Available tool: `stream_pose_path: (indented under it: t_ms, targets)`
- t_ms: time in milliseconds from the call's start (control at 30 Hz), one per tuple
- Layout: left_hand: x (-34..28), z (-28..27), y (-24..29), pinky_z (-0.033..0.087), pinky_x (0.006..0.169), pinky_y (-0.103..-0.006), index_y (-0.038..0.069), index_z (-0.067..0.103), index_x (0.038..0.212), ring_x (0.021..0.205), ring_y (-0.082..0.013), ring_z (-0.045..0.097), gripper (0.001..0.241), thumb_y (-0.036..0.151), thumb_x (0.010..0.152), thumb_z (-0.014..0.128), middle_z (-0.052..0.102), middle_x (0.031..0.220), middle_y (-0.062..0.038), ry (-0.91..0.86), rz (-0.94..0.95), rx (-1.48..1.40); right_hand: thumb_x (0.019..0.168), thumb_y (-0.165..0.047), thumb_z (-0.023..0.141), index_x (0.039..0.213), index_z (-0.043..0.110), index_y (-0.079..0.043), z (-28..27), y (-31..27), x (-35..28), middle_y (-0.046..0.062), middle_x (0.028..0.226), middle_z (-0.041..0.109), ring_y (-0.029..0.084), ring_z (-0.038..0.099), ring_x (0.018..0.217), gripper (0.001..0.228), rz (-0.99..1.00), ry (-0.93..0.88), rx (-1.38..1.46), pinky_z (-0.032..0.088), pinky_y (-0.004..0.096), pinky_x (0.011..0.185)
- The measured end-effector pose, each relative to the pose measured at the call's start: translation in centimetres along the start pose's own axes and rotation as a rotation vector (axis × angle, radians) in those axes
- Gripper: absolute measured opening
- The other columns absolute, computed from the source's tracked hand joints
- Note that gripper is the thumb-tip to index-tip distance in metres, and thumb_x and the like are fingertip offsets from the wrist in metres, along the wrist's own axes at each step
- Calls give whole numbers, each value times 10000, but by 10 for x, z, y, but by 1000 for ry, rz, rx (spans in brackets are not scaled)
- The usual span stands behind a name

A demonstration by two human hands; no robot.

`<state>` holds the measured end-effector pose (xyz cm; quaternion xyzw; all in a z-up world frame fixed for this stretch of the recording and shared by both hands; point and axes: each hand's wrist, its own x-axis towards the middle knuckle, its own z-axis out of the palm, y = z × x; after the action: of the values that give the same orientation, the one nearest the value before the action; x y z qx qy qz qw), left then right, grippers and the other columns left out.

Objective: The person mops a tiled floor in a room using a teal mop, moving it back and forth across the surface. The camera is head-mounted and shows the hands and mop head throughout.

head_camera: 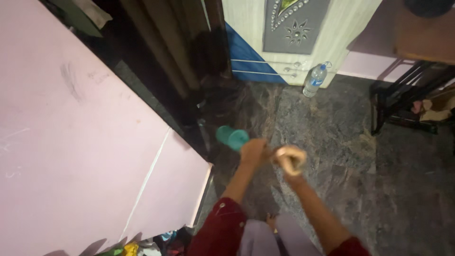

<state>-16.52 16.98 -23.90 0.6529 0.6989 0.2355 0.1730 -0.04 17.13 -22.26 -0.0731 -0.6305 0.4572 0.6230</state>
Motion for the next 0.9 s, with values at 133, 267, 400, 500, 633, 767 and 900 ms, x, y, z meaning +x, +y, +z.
stream_pose_path:
  t_ms: [133,267,400,500,633,767,900]
  targets:
    - [-22,-16,0,525,612,-527,110,751,789,736,-404,703,260,341,673,778,731,774,-164,91,82,12,1000,-7,652,1102,676,-42,24,-25,-1,86,817,654,131,543,586,110,15,79,-184,455,267,500]
    - [-44,-58,84,543,664,-484,69,737,756,720,-375,709,281,342,696,762,724,733,-169,427,292,-51,1002,-82,576,890,628,-49,23,-103,46,5,619,543,78,475,453,128,-29,332,80,409,272,450]
    - [-97,-129,199,566,636,-441,177,812,860,667,-328,729,227,319,710,719,736,739,-120,157,276,-182,1112,-249,586,1064,609,-110,13,-244,81,65,710,494,127,469,499,149,-159,356,-247,431,312,516]
    - [-157,-166,249,544,564,-429,129,765,784,606,-305,716,309,398,892,658,710,671,-112,-52,245,-160,1074,-253,623,955,637,-171,10,-348,68,-30,569,467,66,451,438,145,44,190,105,397,294,505]
    - [-209,-167,262,529,556,-411,111,737,780,618,-299,703,350,402,941,630,698,707,-115,9,342,-228,1042,-173,674,919,633,-115,37,-386,21,-1,626,501,91,462,484,142,82,205,-35,380,287,509]
    - [-226,-145,229,469,516,-465,68,659,657,544,-337,636,457,442,920,658,643,603,-139,-11,360,-297,1007,-79,700,891,586,-17,79,-360,-12,50,647,522,124,454,481,175,25,375,-237,363,278,465]
    - [-237,-126,208,490,578,-461,85,642,724,602,-332,633,377,357,983,614,637,675,-132,72,379,-362,1004,-91,691,742,573,-17,97,-358,-16,0,502,477,90,417,378,297,76,335,-34,349,272,421]
